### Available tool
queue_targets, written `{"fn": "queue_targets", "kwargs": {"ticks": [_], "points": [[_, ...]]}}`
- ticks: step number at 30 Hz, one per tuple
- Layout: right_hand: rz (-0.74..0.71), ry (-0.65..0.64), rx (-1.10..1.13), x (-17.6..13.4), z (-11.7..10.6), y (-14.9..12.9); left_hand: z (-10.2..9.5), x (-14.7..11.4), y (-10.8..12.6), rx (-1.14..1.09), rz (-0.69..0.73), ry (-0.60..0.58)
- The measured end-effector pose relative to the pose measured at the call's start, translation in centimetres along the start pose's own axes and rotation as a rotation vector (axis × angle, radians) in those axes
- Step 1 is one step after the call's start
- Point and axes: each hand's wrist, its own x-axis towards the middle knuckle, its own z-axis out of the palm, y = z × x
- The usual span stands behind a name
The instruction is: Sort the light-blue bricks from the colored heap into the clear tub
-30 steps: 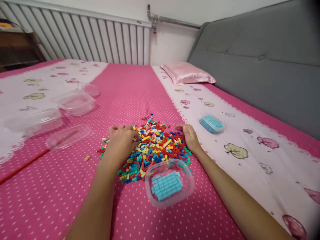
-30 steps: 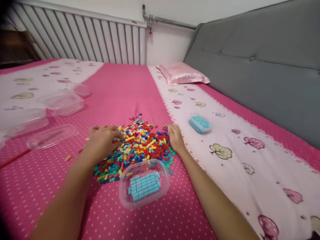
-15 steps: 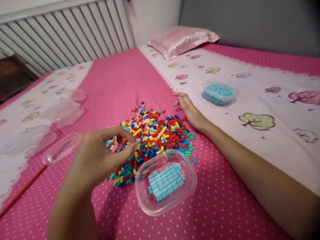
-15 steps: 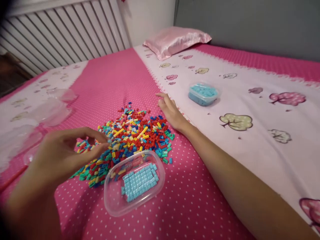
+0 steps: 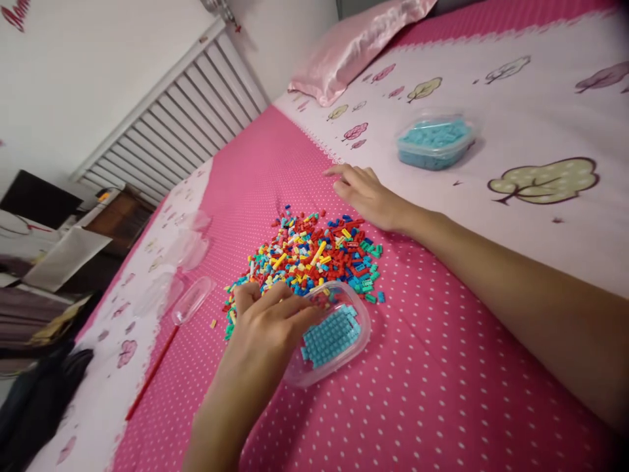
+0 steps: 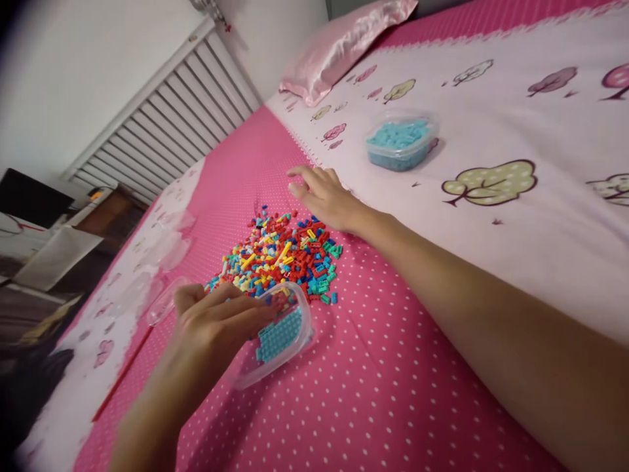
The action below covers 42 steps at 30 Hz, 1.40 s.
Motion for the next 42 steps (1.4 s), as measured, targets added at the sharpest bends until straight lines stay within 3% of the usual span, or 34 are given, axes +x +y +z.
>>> {"fn": "queue_targets", "kwargs": {"ticks": [6,10,16,19,30,42], "points": [[-0.034,-0.038,-0.013,-0.3,-0.1,-0.8,0.7,-0.5,0.3,0.021,0.012,0.036],[-0.115,-0.074,0.01,-0.7,-0.8,-3.2,1.3,-0.1,0.1,0.038,0.023,0.006],[-0.236,-0.471,0.305,-1.7,-1.0,-6.5,1.3,0.6,0.2,0.081,0.075,-0.035],[-0.224,-0.548,0.317,-2.1,-0.5,-6.4,1.1,0.8,0.3,0.1,0.09,-0.04],[-0.198,-0.599,0.294,-2.2,-0.7,-6.4,1.3,0.3,0.8,0.154,0.084,0.009],[-0.239,-0.614,0.274,-2.1,-0.5,-6.1,0.7,0.7,1.3,0.209,0.028,-0.11]]}}
